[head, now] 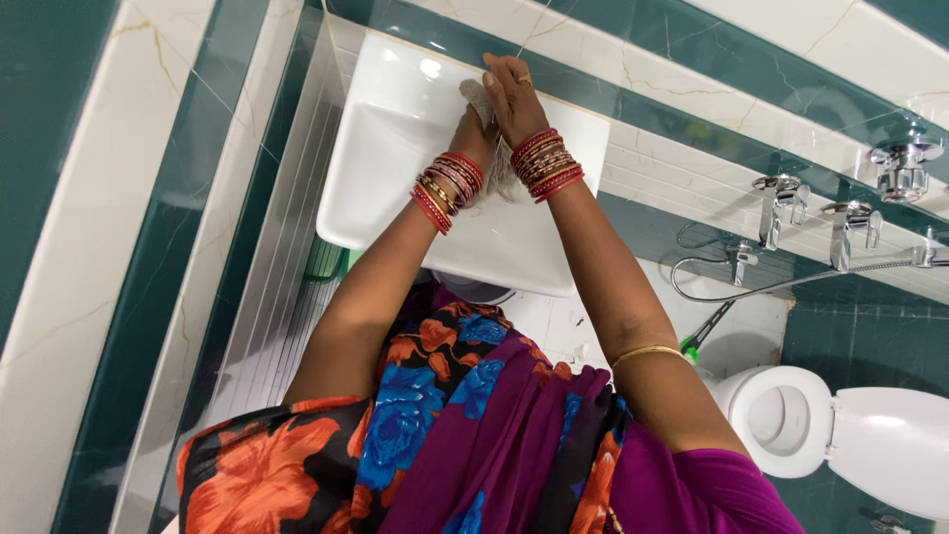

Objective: The person wipes the bathroom faucets and handles with a cloth.

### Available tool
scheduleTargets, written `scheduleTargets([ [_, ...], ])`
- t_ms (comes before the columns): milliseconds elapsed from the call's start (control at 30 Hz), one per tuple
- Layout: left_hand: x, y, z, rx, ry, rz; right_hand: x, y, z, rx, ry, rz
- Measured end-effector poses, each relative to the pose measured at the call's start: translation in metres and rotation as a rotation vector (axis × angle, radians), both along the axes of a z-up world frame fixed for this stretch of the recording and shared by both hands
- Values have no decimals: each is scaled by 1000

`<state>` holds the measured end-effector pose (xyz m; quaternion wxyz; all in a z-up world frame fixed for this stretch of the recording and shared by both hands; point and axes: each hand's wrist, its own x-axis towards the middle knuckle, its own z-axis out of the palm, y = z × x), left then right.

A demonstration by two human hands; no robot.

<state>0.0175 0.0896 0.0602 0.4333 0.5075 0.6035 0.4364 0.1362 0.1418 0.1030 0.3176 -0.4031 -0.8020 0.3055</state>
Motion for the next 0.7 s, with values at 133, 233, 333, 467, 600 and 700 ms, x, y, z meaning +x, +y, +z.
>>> scheduleTargets([
  [133, 9, -28, -4, 16, -2, 66, 0, 3, -2, 42, -12, 4],
  [233, 9, -59, -18, 41, 190, 53, -1, 3, 0, -25, -7, -13],
  [333, 15, -62, -32, 216, 438, 100, -1, 3, 0, -34, -7, -8],
  [467, 13, -29, -28, 195, 281, 77, 1, 6, -8, -15, -31, 0],
  [600, 13, -11, -8, 22, 199, 80, 6, 15, -15, 16, -17, 32],
  [700, 7, -35, 1, 38, 208, 105, 7, 14, -23, 50, -16, 48],
])
